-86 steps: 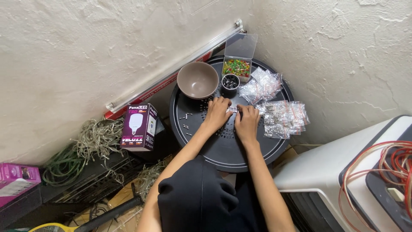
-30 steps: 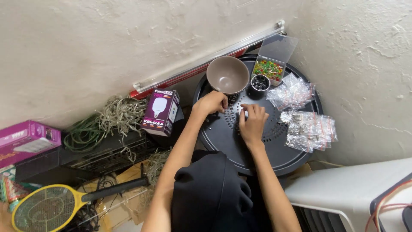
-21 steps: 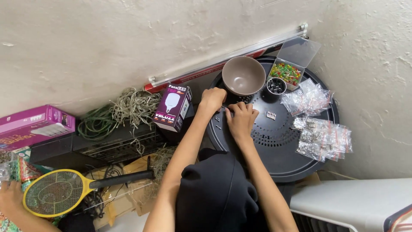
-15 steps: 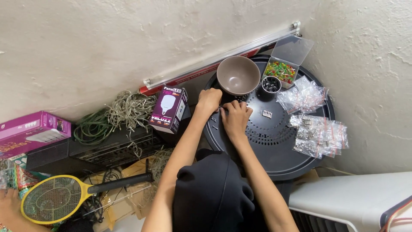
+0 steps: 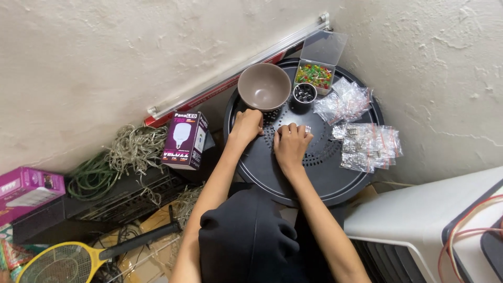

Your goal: The person sits on the floor and assembles small electronic components on a round black table. They pick up small metallic pieces and attach them to a circuit board, occasionally placing items into a brown bowl or handling plastic bags containing parts.

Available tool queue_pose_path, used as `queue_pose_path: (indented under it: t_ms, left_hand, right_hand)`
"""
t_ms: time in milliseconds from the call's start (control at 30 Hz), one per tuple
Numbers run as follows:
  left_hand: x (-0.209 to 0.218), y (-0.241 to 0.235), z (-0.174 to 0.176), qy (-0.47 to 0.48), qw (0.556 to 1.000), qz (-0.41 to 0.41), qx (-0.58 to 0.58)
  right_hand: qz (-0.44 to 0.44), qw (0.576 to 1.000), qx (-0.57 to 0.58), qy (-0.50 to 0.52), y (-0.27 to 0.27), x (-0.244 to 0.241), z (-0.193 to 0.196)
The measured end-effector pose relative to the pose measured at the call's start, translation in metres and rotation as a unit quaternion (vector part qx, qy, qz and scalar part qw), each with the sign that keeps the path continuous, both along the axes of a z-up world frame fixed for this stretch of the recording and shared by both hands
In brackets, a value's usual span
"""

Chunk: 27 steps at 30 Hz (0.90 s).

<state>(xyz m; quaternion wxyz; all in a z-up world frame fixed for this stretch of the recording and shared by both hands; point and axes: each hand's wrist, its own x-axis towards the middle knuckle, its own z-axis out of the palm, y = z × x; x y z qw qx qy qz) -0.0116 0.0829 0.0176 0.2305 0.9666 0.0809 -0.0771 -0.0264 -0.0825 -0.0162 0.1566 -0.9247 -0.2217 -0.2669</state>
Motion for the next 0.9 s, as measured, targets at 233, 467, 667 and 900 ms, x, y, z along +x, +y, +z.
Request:
queue_pose_path:
  t_ms: [233, 467, 667, 900]
  left_hand:
    - [0.003, -0.043, -0.009, -0.053, 0.997, -0.056, -0.027]
    - [0.017, -0.064, -0.022, -0.149, 0.986, -0.068, -0.015]
    - [0.015, -0.064, -0.028, -0.150, 0.985, -0.070, -0.042]
    - [0.029, -0.071, -0.051, -0.168, 0.982, -0.065, -0.054]
  right_hand:
    - [-0.040, 0.999, 0.005, 0.011, -0.031, 0.011, -0.005]
    - [-0.072, 0.996, 0.045, 0.022, -0.047, 0.017, 0.008]
    - [-0.059, 0.989, 0.105, 0.086, -0.078, 0.026, -0.001]
    - [-0.037, 0.984, 0.105, 0.142, -0.080, 0.025, -0.009]
